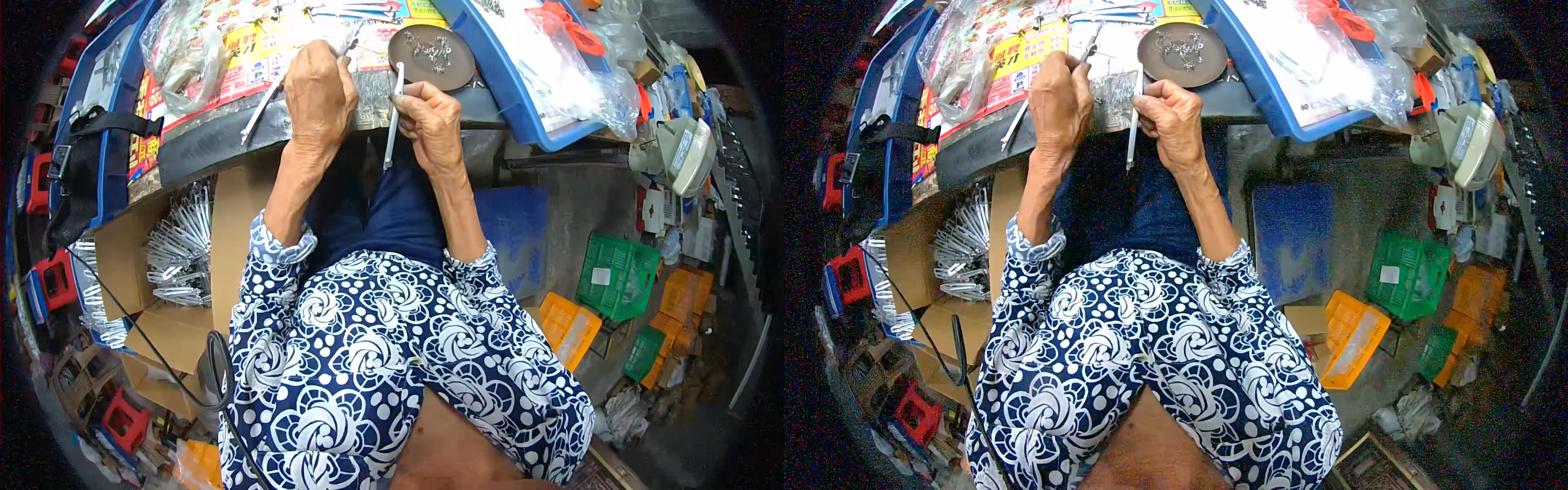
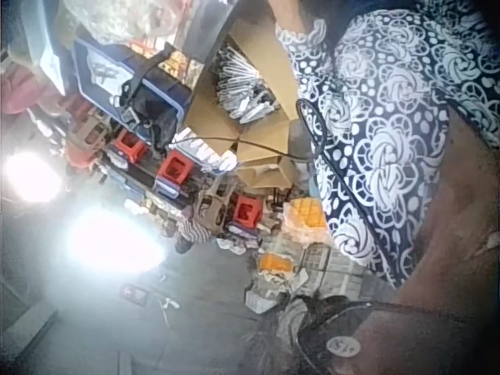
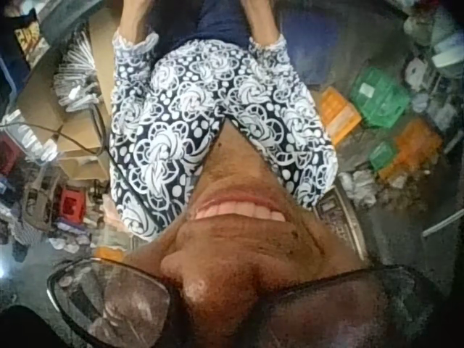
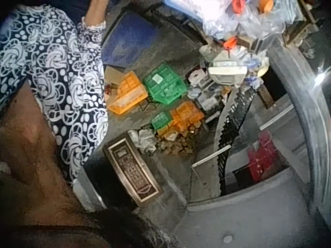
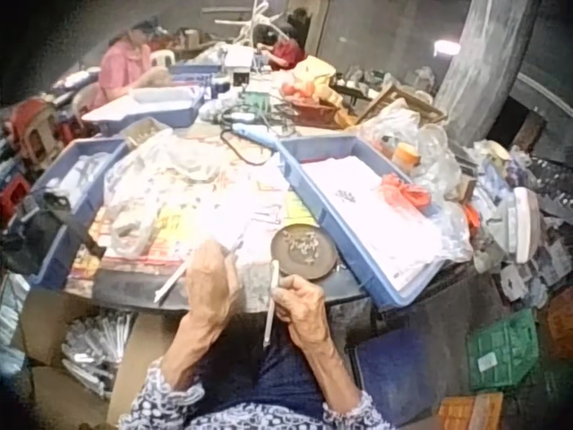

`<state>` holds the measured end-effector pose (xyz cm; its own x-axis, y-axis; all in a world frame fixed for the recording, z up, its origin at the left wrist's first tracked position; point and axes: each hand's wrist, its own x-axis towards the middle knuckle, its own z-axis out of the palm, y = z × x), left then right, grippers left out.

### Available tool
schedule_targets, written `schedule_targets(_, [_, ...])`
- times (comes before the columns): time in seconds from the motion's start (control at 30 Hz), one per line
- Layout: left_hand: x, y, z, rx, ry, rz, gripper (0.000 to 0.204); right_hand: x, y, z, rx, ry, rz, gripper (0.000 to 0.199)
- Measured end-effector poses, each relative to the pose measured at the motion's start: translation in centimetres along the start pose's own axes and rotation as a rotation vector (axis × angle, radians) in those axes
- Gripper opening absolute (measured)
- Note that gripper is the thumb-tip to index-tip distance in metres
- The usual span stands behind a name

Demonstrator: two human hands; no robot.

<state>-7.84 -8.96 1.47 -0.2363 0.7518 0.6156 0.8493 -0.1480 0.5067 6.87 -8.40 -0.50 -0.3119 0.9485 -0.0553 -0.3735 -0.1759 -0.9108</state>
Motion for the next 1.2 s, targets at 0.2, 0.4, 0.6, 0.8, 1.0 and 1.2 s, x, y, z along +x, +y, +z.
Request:
schedule_targets(0.2, [-0.2, 1.3, -1.4, -0.39, -0.051, -0.222, 0.013, 0.7, -0.7, -0.3, 0.083, -0.041, -0.009, 0.008])
schedule_targets(0.4, [-1.1, 1.8, -2.0, -0.824, -0.146, -0.476, 0.032, 1.2, -0.7, -0.6, 0.275, -0.137, 0.031, 0.009])
schedule_targets(0.6, [-1.4, 1.9, -2.0, -1.265, -0.294, -0.695, 0.04, 1.1, -0.7, -1.3, 0.407, -0.182, 0.083, 0.01])
schedule_targets(0.8, [-1.9, 1.9, -2.0, -1.488, -0.31, -0.827, 0.027, 0.8, -1.3, -0.9, 0.395, -0.153, 0.089, 0.012])
schedule_targets(1.0, [-2.0, 1.8, -1.8, -1.545, -0.358, -0.823, 0.023, 1.2, -0.7, -1.0, 0.385, -0.175, 0.088, 0.014])
schedule_targets(1.2, [-2.3, 2.1, -1.9, -1.572, -0.28, -0.783, 0.02, 1.1, -0.6, 0.2, 0.387, -0.192, 0.118, 0.016])
